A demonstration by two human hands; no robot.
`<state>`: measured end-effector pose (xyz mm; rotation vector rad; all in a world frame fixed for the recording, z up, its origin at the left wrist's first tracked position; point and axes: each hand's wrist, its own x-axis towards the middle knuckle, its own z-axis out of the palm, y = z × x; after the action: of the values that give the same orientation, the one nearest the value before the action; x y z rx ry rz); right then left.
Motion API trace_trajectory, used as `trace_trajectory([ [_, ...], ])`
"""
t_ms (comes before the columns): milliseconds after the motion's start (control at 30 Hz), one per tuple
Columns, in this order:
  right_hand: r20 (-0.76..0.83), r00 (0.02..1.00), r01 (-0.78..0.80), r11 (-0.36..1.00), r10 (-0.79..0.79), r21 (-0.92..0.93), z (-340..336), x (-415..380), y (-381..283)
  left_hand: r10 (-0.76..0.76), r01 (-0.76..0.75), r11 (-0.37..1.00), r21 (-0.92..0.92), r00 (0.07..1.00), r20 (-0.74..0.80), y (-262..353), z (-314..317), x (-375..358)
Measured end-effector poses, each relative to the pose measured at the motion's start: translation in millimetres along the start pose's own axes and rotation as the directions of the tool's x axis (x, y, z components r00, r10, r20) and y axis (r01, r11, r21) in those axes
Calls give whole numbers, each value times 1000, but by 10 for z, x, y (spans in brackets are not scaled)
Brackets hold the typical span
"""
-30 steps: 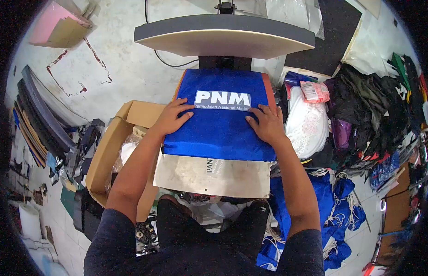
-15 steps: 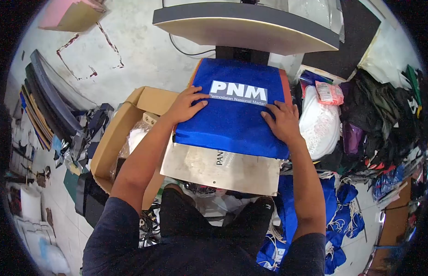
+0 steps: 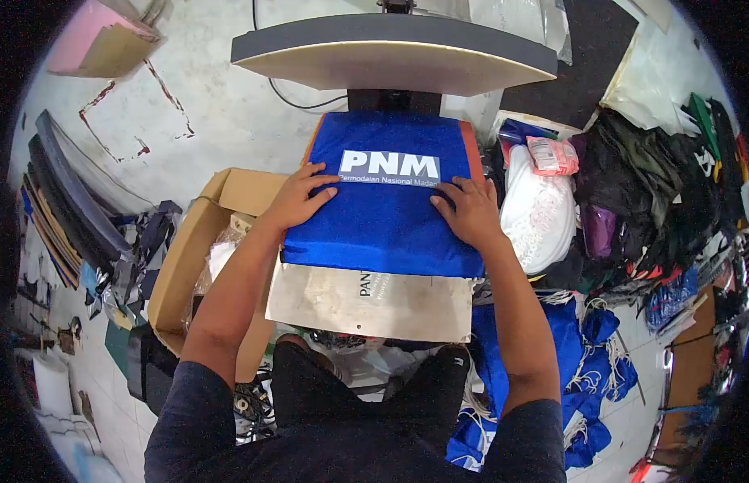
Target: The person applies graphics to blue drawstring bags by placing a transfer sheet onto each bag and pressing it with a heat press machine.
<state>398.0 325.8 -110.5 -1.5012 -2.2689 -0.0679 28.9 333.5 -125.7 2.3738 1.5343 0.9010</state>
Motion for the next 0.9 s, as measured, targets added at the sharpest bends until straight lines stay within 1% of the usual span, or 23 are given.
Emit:
trace_trajectory([
  [233, -24, 1000, 13, 1000, -13, -9, 18, 7, 2, 47, -49, 997, 54, 998, 37, 36, -57, 8],
  [400, -33, 999, 23, 1000, -24, -7, 33, -11, 15, 3, -4, 999, 50, 999, 32, 44, -36, 0],
  [633, -15, 1000, 27, 1000, -27, 14, -8, -8, 11, 14, -16, 999, 35, 998, 54, 31, -52, 16],
  [700, -20, 999, 26, 1000, -26, 8, 12, -9, 18, -3, 3, 1000, 1, 997, 73, 32, -59, 10],
  [900, -6, 1000, 21, 1000, -21, -4, -30, -8, -3, 15, -17, 999, 30, 998, 65, 19, -42, 21],
])
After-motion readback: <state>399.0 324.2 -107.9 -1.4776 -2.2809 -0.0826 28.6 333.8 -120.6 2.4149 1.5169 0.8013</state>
